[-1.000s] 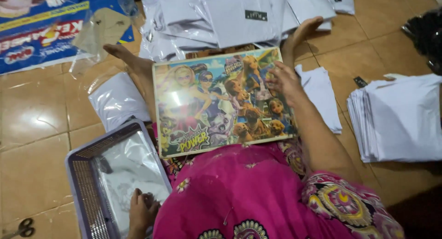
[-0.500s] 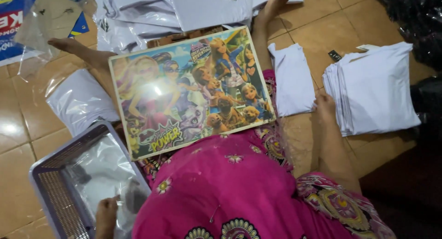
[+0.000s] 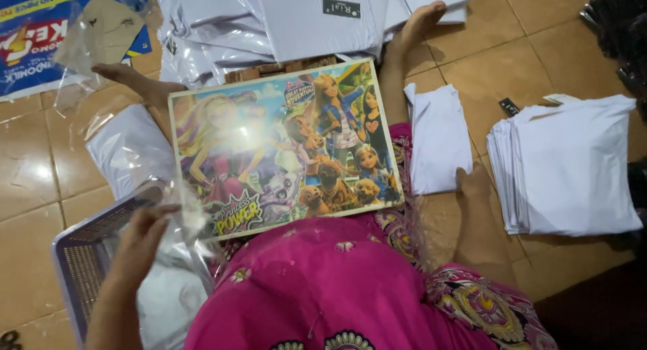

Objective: Folding white shirts and placing them into plastic bags for packaging.

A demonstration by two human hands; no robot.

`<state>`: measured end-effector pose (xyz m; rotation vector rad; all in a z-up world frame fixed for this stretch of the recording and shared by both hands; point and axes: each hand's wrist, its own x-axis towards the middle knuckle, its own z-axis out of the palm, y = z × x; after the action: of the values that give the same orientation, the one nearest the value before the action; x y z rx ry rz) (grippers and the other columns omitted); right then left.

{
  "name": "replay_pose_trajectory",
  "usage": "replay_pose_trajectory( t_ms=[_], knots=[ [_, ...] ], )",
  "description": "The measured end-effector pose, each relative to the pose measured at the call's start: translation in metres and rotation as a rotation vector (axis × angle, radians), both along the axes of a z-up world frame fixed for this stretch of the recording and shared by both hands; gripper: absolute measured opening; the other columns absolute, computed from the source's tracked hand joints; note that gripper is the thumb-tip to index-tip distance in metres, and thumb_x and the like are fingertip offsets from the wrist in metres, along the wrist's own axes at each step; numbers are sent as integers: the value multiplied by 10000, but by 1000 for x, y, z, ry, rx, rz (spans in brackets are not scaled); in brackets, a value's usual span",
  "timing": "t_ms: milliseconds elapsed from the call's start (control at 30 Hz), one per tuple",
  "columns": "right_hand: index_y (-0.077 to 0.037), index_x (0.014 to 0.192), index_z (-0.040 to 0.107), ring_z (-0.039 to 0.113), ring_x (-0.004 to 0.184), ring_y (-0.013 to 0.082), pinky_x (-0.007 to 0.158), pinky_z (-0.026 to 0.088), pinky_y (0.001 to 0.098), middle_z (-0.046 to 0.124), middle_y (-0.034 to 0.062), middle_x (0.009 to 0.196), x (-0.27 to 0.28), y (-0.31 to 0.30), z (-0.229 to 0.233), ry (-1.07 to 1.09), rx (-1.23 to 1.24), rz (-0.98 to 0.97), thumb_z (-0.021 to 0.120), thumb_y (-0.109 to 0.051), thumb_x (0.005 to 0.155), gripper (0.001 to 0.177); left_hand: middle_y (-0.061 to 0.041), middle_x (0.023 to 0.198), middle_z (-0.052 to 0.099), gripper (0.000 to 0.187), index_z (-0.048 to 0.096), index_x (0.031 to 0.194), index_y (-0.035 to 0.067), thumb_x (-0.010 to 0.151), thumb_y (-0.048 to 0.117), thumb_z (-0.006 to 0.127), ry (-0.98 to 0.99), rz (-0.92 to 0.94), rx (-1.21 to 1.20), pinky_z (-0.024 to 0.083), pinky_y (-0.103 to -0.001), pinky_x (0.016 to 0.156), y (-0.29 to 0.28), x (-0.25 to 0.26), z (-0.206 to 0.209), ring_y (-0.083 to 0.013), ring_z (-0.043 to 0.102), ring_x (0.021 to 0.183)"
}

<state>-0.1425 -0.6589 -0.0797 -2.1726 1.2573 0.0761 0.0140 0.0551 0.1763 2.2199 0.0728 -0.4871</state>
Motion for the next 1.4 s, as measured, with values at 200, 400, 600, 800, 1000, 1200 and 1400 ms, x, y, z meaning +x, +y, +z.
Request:
replay_pose_trajectory(
  t_ms=[200, 400, 600, 800, 1000, 1200, 1400],
  knots=[
    [-19, 1476, 554, 578, 1274, 448, 1021, 476, 596, 631, 265, 1355, 10, -29, -37, 156, -17, -21, 692, -482, 934, 726, -193, 1242, 712, 160, 637, 1095, 71, 981, 181, 662, -241, -457, -119, 511, -517, 1032, -96, 29, -41, -379, 659, 1223],
    [-81, 1304, 672, 615, 1220, 412, 983, 495, 557, 688, 198, 1224, 34, -63, -63, 74, -91, 5, 675, -534, 928, 589, -169, 1230, 707, 237, 640, 1105, 97, 896, 189, 702, -350, -758, -13, 480, -528, 1051, -165, 41, -67, -408, 625, 1245],
    [-40, 1474, 543, 534, 1327, 438, 1078, 445, 555, 598, 274, 1394, 56, -59, -57, 146, 50, 70, 617, -483, 998, 655, -3, 1423, 625, 414, 661, 1313, 317, 903, 369, 654, -698, -844, 449, 461, -435, 1084, -154, 49, -105, -285, 560, 1347],
    [30, 1533, 446, 419, 1416, 441, 1134, 361, 569, 477, 316, 1493, 46, -44, 63, 39, 265, 28, 603, -399, 1019, 687, 27, 1483, 578, 505, 614, 1394, 395, 891, 424, 645, -813, -757, 545, 464, -424, 1063, -154, 43, -130, -240, 535, 1375],
    [-54, 1499, 521, 612, 1138, 390, 915, 509, 560, 609, 269, 1283, -13, -97, 91, -235, 335, -73, 615, -296, 1111, 467, 21, 1508, 567, 500, 595, 1425, 378, 930, 447, 569, -851, -708, 587, 460, -409, 1066, -165, 45, -132, -231, 544, 1376],
    [-118, 1460, 535, 589, 1079, 179, 897, 486, 299, 624, 54, 1294, -16, -51, 183, -385, 349, -100, 581, -295, 984, 510, -109, 1632, 377, 590, 459, 1518, 165, 988, 424, 464, -505, -669, 536, 367, -584, 1083, -191, 49, -93, -372, 400, 1428],
    [-128, 1442, 532, 572, 1117, 117, 967, 486, 255, 612, 3, 1315, 6, -25, 229, -551, 298, 74, 608, -312, 1017, 470, -92, 1671, 293, 673, 410, 1548, 138, 951, 436, 496, -452, -664, 501, 222, -531, 1186, -174, 44, -119, -324, 246, 1529]
  ],
)
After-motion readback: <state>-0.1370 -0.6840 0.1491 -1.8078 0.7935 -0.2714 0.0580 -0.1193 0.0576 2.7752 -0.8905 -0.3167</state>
